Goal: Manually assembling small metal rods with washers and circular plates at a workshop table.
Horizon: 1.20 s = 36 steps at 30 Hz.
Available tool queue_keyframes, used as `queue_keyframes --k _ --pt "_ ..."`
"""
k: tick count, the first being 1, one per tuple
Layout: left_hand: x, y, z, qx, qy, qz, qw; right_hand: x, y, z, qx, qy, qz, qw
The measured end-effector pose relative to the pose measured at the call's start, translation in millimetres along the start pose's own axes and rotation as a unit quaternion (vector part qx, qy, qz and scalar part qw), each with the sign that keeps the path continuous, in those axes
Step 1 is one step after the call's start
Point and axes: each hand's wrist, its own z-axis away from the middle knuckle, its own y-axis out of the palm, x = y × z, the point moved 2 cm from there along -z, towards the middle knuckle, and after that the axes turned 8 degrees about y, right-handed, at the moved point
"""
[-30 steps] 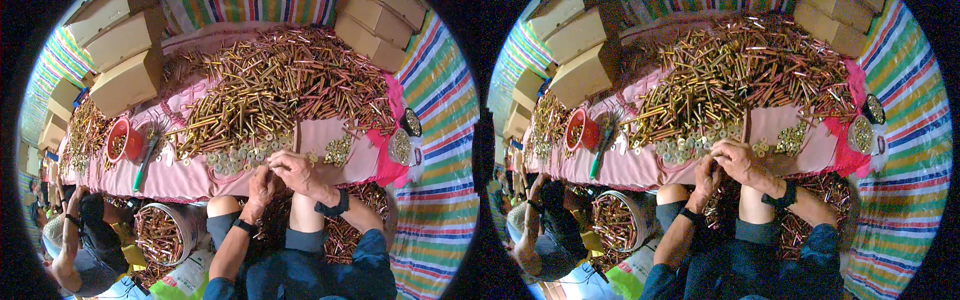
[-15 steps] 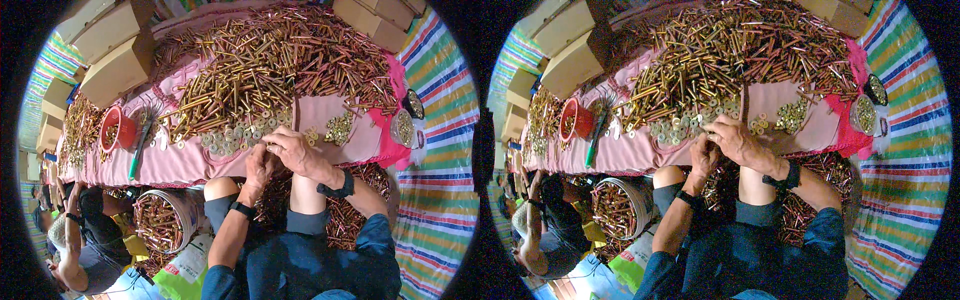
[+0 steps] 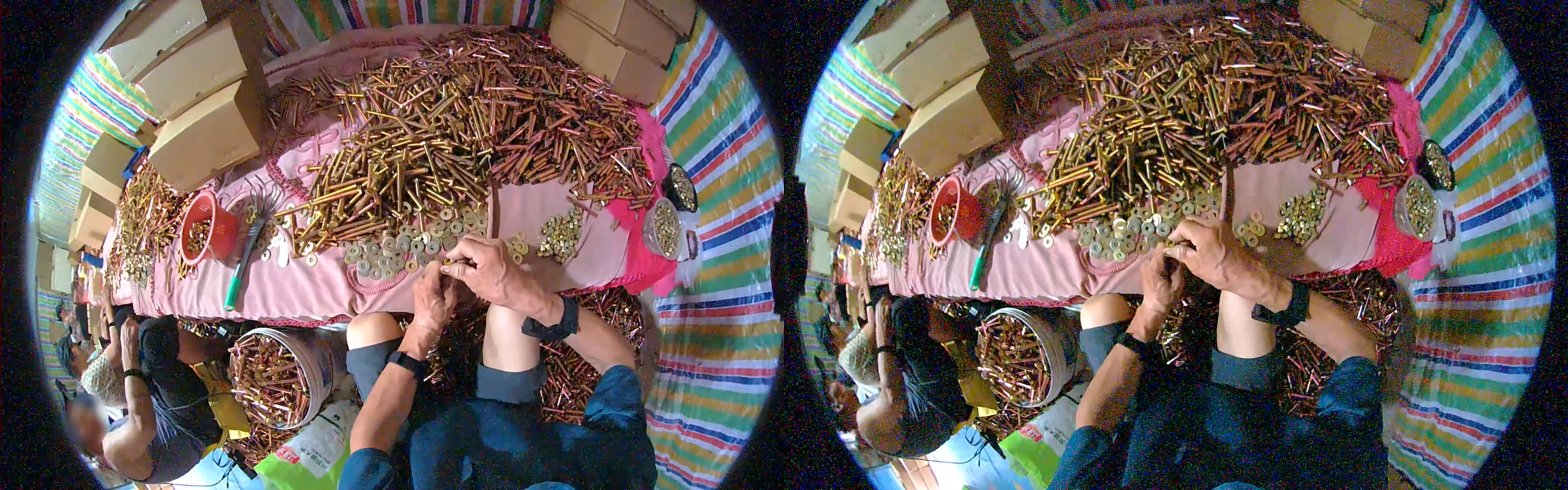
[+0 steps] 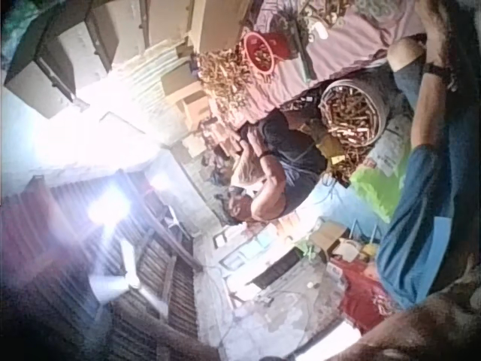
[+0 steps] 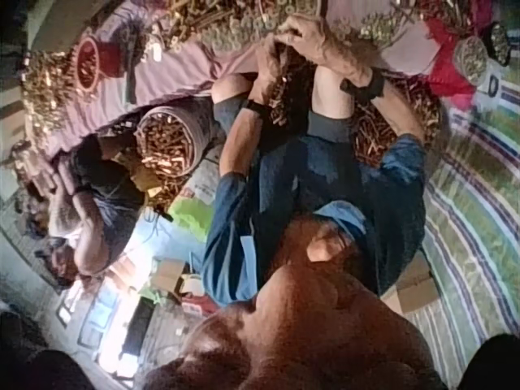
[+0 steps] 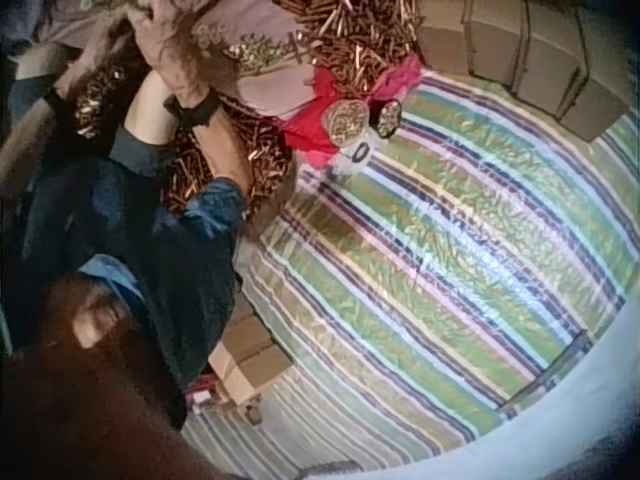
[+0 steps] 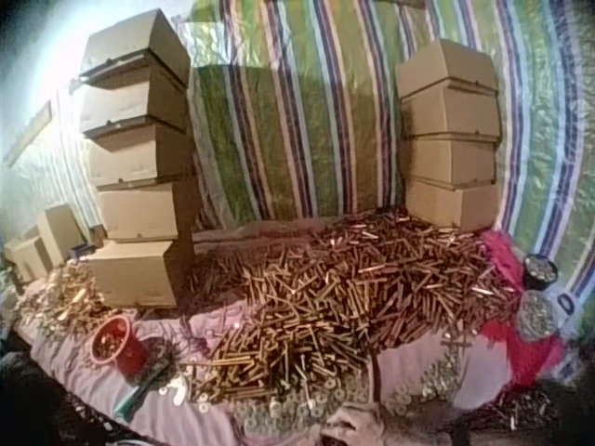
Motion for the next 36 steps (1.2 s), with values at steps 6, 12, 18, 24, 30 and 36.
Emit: queue_keyframes --k 6,12,18,24,30,36 --pt "-1.0 -0.9 -3.4 0.002 0.011 -0.006 1.000 5.8 -3.3 -0.9 -0.012 -0.078 0.011 0.997" --pt "0.4 -1.3 -0.1 0.002 0.000 0.012 1.000 0.4 -1.2 2.8 -0.006 0.016 -0.011 1.000" --pt "-1.6 -3.6 -1.3 -0.004 0.023 -0.024 0.999 10.8 -1.4 -0.9 -0.066 -0.032 -0.013 0.997" --pt "-5.5 -0.4 -3.1 0.001 0.045 -0.019 0.999 -2.2 -8.1 0.6 0.046 0.012 0.035 0.998" --pt "-2.3 -1.4 -2.1 -0.009 0.009 0.020 1.000 11.9 -0.8 -0.4 -0.004 -0.004 -0.036 0.999" --pt "-7.9 -3.1 -3.7 -0.014 0.059 -0.027 0.998 11.0 -3.8 3.6 -0.027 0.018 0.021 0.999"
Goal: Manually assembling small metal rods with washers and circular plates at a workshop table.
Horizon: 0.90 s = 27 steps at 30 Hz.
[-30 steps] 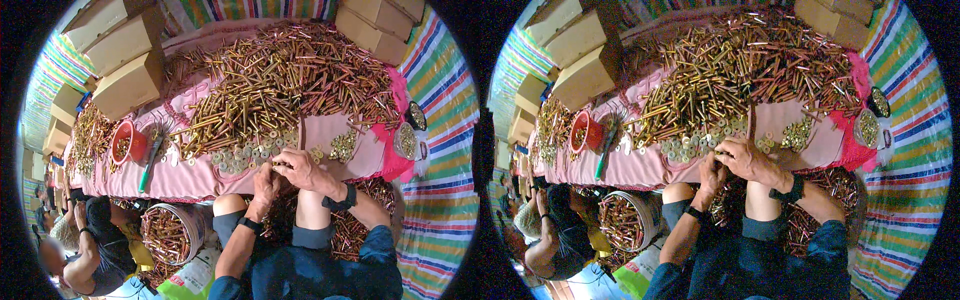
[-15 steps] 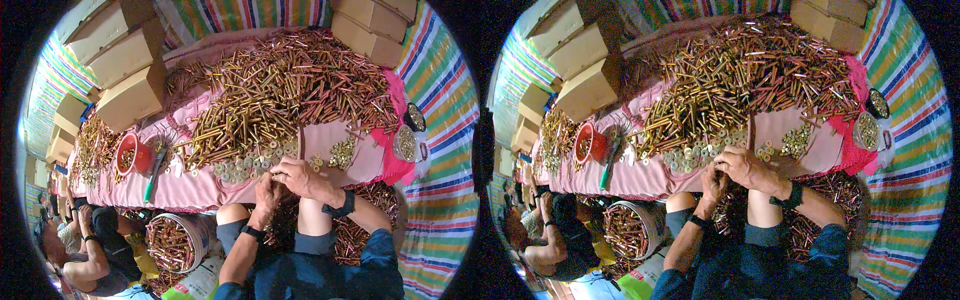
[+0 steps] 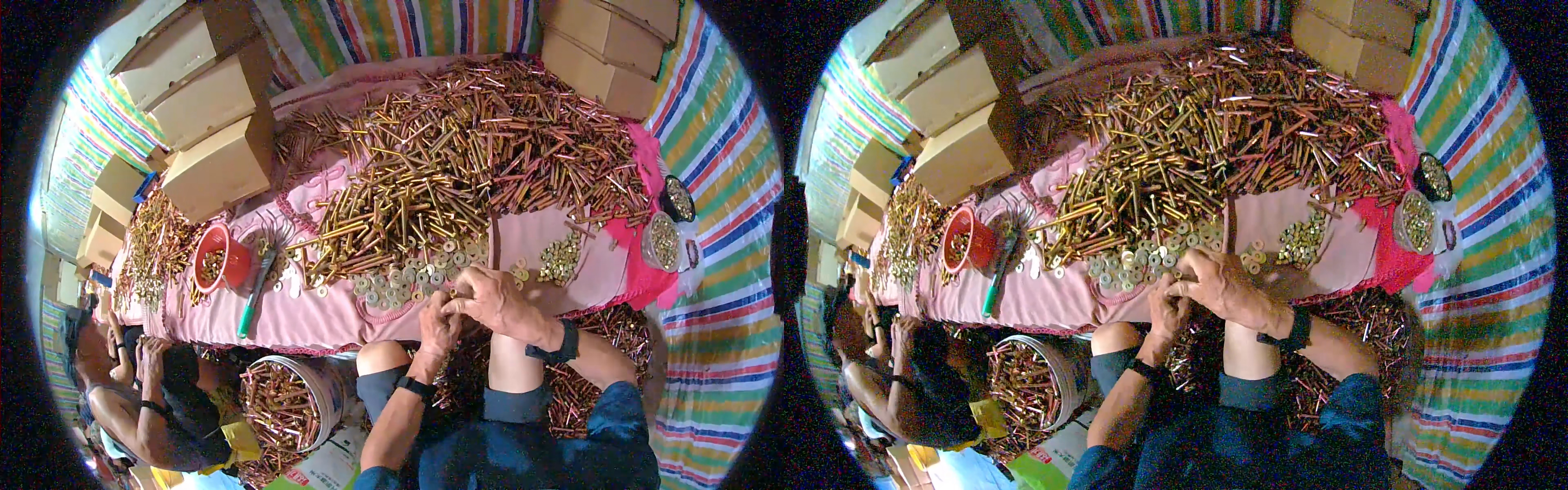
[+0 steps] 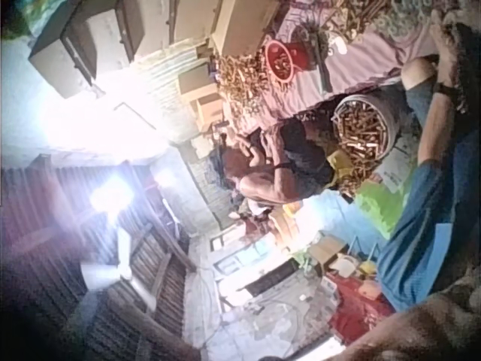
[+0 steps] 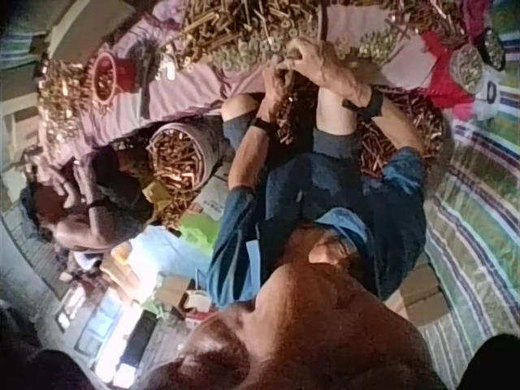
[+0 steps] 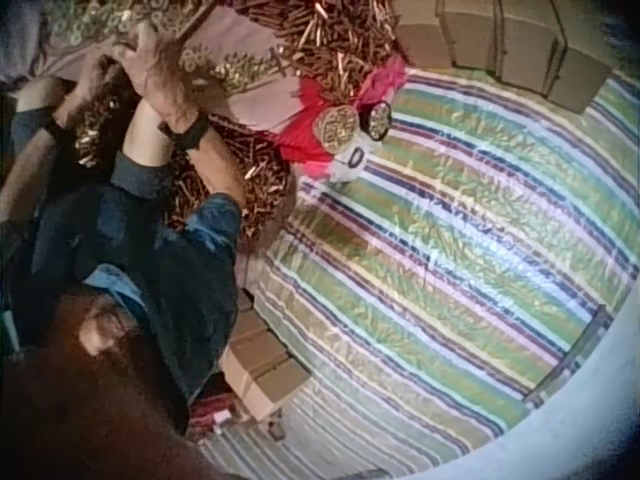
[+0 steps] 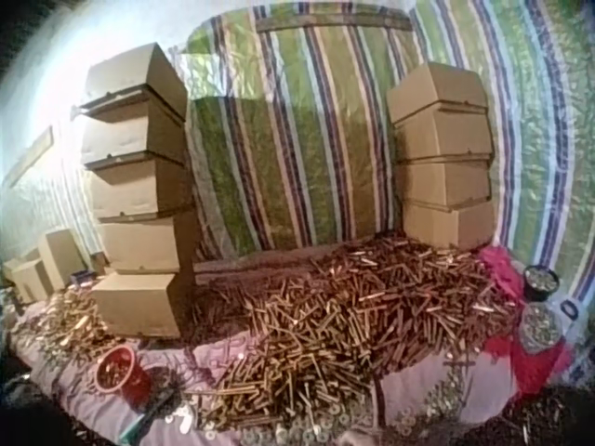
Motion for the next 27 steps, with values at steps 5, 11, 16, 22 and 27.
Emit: queue_keyframes --k 5,11,16,22,27 --pt "1.6 -6.6 8.4 0.032 -0.057 0.021 0.998 6.0 -6.1 -4.9 0.081 -0.065 0.082 0.991" --pt "-15.9 -18.5 -13.3 0.147 -0.006 0.039 0.988 -23.9 -2.7 -45.2 0.008 -0.086 0.030 0.996" --pt "-31.8 -32.8 -16.7 0.172 -0.154 0.212 0.950 -53.0 36.5 -67.8 0.025 -0.205 0.274 0.939" --pt "-4.0 -34.9 -2.6 0.137 -0.144 0.147 0.969 -37.3 46.5 -89.4 0.048 -0.187 0.339 0.921" --pt "-8.2 -24.5 -3.2 0.040 -0.182 0.204 0.961 -14.2 13.0 -71.9 -0.074 -0.102 0.053 0.991"
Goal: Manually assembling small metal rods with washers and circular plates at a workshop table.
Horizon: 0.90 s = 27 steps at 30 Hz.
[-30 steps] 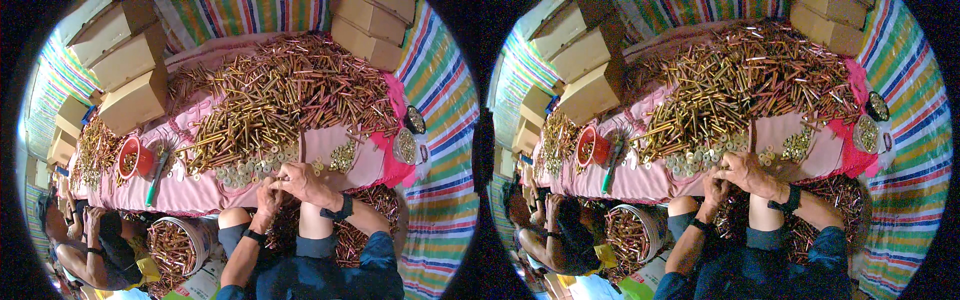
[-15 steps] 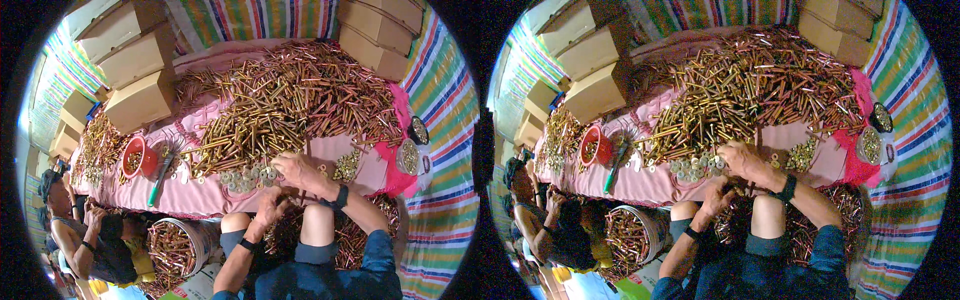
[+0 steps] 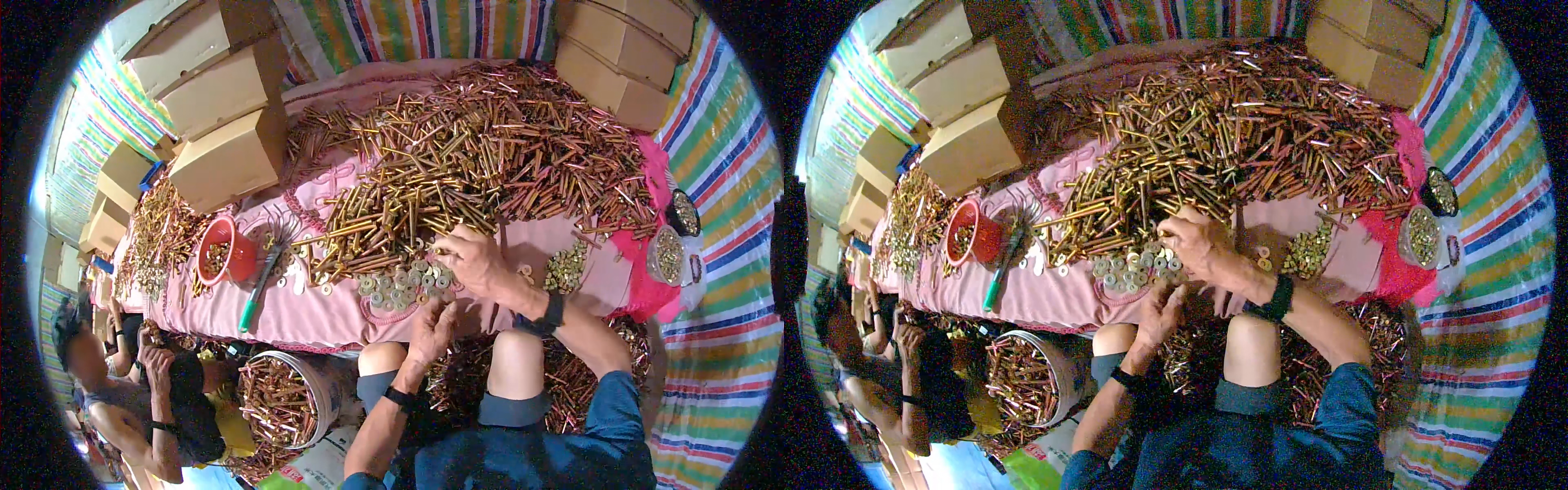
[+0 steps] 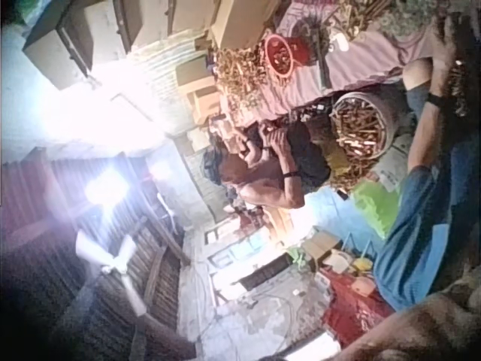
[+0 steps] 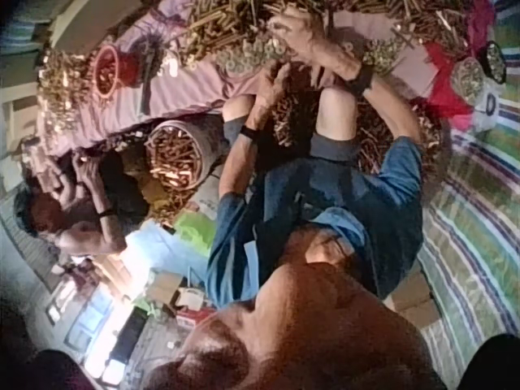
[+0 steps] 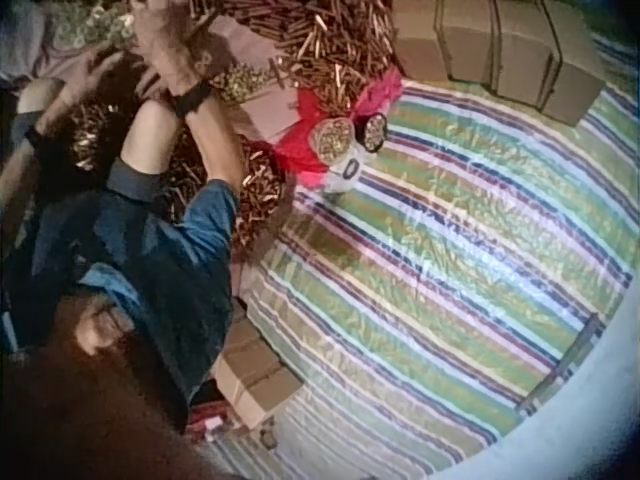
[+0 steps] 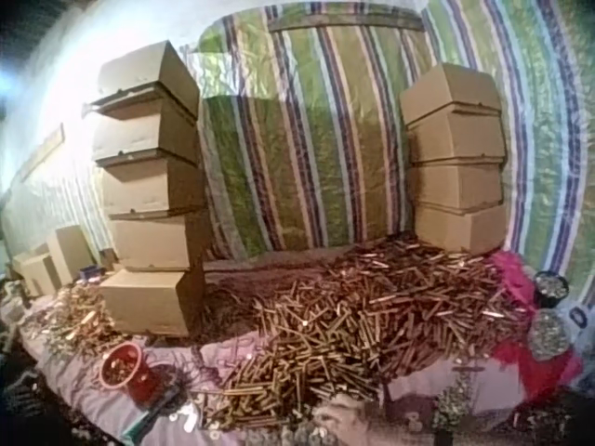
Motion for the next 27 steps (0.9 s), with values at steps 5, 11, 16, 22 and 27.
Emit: queue_keyframes --k 5,11,16,22,27 --pt "4.1 7.8 4.3 -0.128 0.048 0.022 0.990 9.9 -9.8 45.5 0.108 0.178 -0.176 0.962" --pt "-2.5 5.0 5.6 -0.064 0.175 -0.224 0.957 12.0 -21.4 74.8 0.168 0.151 -0.142 0.964" --pt "-5.6 24.8 -3.4 -0.082 0.040 -0.056 0.994 -60.6 -75.5 93.7 0.030 0.281 0.011 0.959" --pt "-12.8 23.8 -15.4 -0.084 0.108 -0.129 0.982 -97.7 -89.6 95.2 0.089 0.267 0.124 0.952" --pt "0.2 21.9 -15.1 -0.061 0.175 -0.189 0.964 -121.6 -72.5 97.8 0.050 0.218 0.085 0.971"
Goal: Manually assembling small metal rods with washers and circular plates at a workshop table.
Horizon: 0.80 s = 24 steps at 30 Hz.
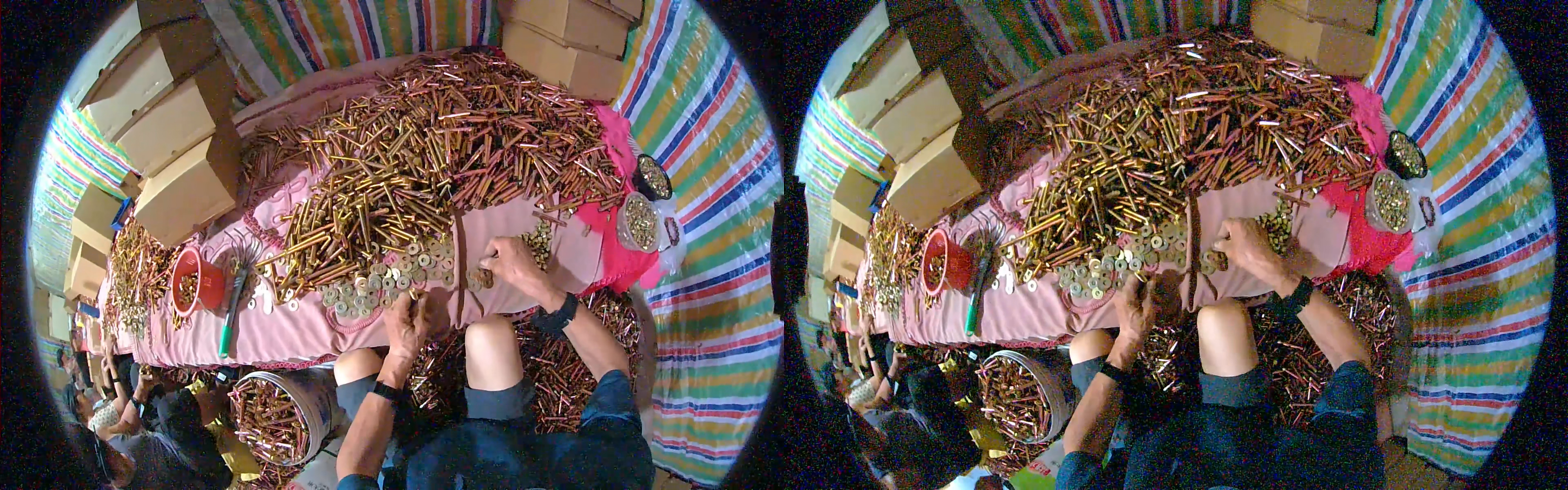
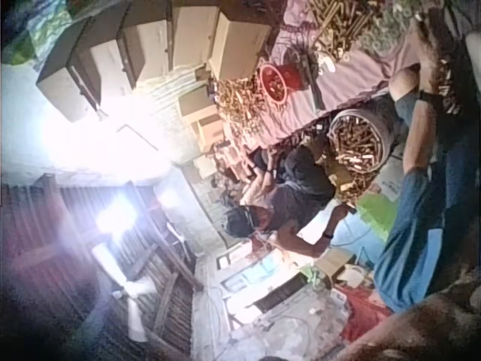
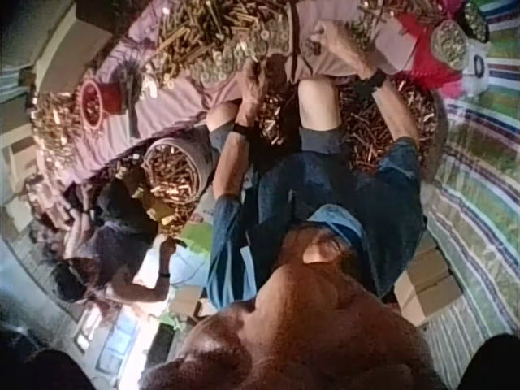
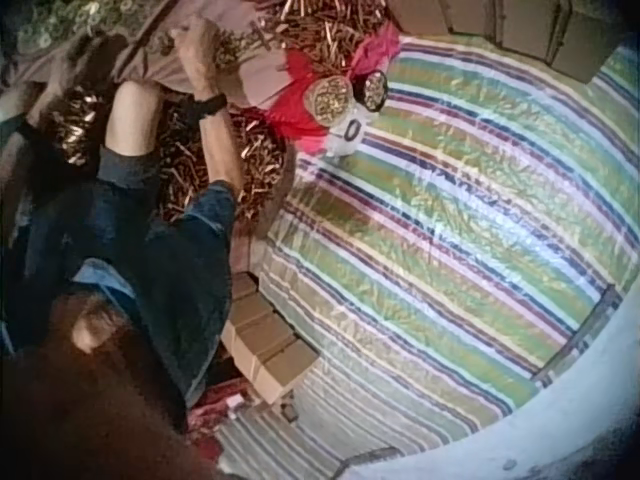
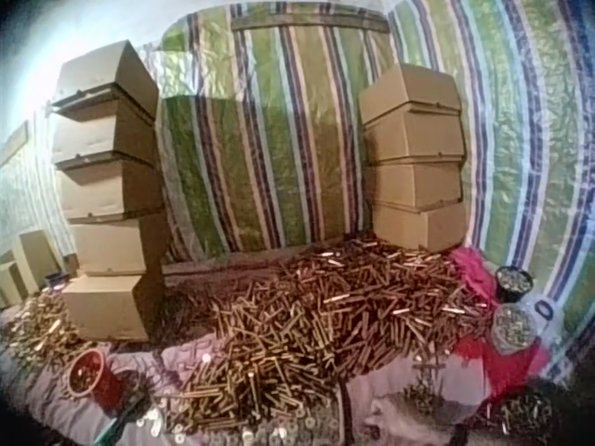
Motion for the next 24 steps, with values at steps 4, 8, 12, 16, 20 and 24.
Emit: queue_keyframes --k 4,8,12,16,20,24 --pt "8.5 -0.1 4.1 0.014 -0.033 -0.010 0.999 51.7 -6.6 1.6 0.131 0.168 -0.278 0.937" --pt "13.9 4.2 6.7 0.007 -0.029 0.002 1.000 99.5 9.1 2.9 0.196 0.124 -0.386 0.893" --pt "32.6 5.0 13.7 0.006 0.015 0.014 1.000 130.7 36.3 2.5 0.244 0.136 -0.351 0.894" --pt "31.6 8.4 15.0 0.005 -0.027 0.078 0.997 131.6 33.2 8.2 0.208 0.120 -0.356 0.903" --pt "25.9 0.7 13.6 0.001 0.009 -0.028 1.000 96.8 12.7 6.1 0.043 0.066 -0.213 0.974" --pt "0.4 5.4 4.5 0.001 -0.025 0.033 0.999 -6.3 -48.1 -1.1 -0.132 0.098 -0.039 0.986"
